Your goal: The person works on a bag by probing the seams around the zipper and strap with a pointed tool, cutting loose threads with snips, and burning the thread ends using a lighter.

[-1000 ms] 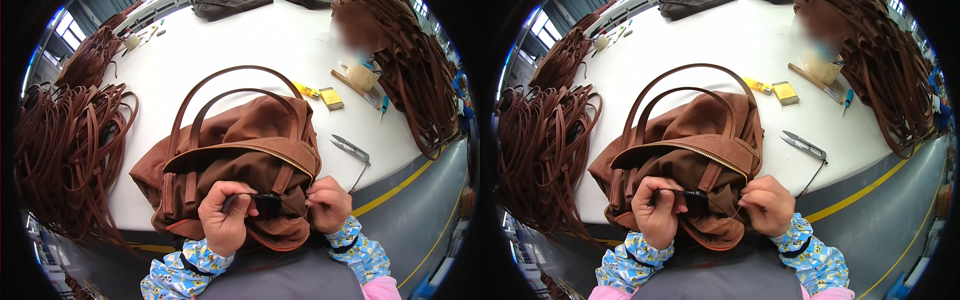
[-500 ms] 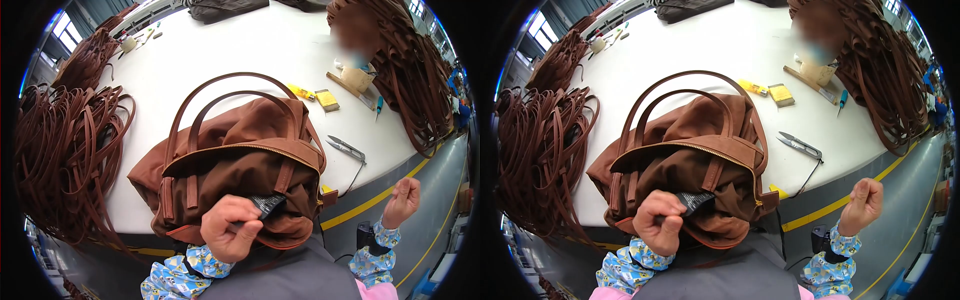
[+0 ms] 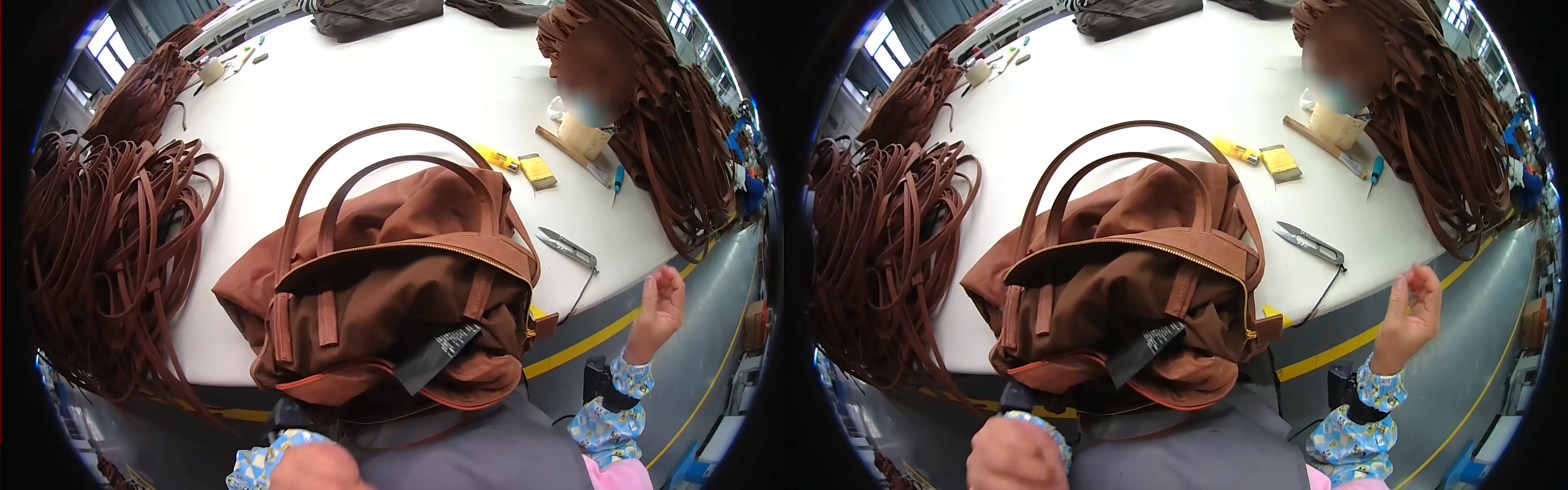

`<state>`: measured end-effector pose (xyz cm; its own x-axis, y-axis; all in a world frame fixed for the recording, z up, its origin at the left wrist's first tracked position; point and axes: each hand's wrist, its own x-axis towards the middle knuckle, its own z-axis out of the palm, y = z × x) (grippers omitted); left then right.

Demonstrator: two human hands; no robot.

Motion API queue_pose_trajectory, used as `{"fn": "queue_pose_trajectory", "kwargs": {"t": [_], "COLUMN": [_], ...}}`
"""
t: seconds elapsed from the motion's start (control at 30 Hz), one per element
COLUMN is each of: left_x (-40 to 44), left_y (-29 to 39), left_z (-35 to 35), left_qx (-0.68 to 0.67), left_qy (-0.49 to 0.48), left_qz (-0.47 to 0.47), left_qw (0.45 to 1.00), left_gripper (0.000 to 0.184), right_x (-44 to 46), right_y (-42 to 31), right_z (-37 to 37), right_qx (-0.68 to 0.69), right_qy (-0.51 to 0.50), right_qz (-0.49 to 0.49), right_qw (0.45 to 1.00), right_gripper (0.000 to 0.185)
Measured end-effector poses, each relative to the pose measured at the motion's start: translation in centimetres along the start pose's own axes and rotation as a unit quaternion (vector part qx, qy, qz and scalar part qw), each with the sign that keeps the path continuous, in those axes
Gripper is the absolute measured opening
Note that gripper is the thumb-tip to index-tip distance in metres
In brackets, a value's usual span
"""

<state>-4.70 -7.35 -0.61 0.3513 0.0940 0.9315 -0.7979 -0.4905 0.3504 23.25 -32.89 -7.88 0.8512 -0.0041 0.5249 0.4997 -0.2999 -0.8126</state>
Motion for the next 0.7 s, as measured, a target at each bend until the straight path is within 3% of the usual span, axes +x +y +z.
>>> {"fn": "queue_pose_trajectory", "kwargs": {"t": [0.1,0.2,0.3,0.37,0.53,0.6,0.7], "left_x": [1.1,1.4,1.3,1.1,1.3,2.0,2.5], "left_y": [2.2,2.5,2.1,1.9,2.2,2.4,2.6], "left_z": [0.3,-0.2,-0.6,-0.6,-1.4,-2.2,-2.7], "left_qx": [0.043,-0.008,-0.042,-0.061,-0.080,-0.143,-0.183], "left_qy": [0.051,0.009,-0.015,-0.016,-0.020,-0.060,-0.081], "left_qz": [0.065,0.010,0.025,0.039,0.041,-0.057,-0.068], "left_qw": [0.996,1.000,0.999,0.997,0.996,0.986,0.977], "left_gripper": [0.069,0.074,0.080,0.082,0.072,0.057,0.044], "right_x": [-0.1,-0.4,-0.7,-0.8,-0.5,-0.7,-0.8], "right_y": [-2.2,-2.2,-2.4,-2.5,-1.7,-1.8,-2.9], "right_z": [2.3,3.2,3.6,3.9,3.2,3.6,4.3], "right_qx": [-0.002,0.010,0.000,0.013,0.034,0.038,0.021], "right_qy": [-0.007,-0.041,-0.054,-0.048,-0.097,-0.065,-0.055], "right_qz": [-0.071,-0.076,-0.095,-0.081,-0.136,-0.120,-0.129], "right_qw": [0.997,0.996,0.994,0.995,0.985,0.990,0.990], "right_gripper": [0.031,0.038,0.036,0.024,0.007,0.005,0.006]}}
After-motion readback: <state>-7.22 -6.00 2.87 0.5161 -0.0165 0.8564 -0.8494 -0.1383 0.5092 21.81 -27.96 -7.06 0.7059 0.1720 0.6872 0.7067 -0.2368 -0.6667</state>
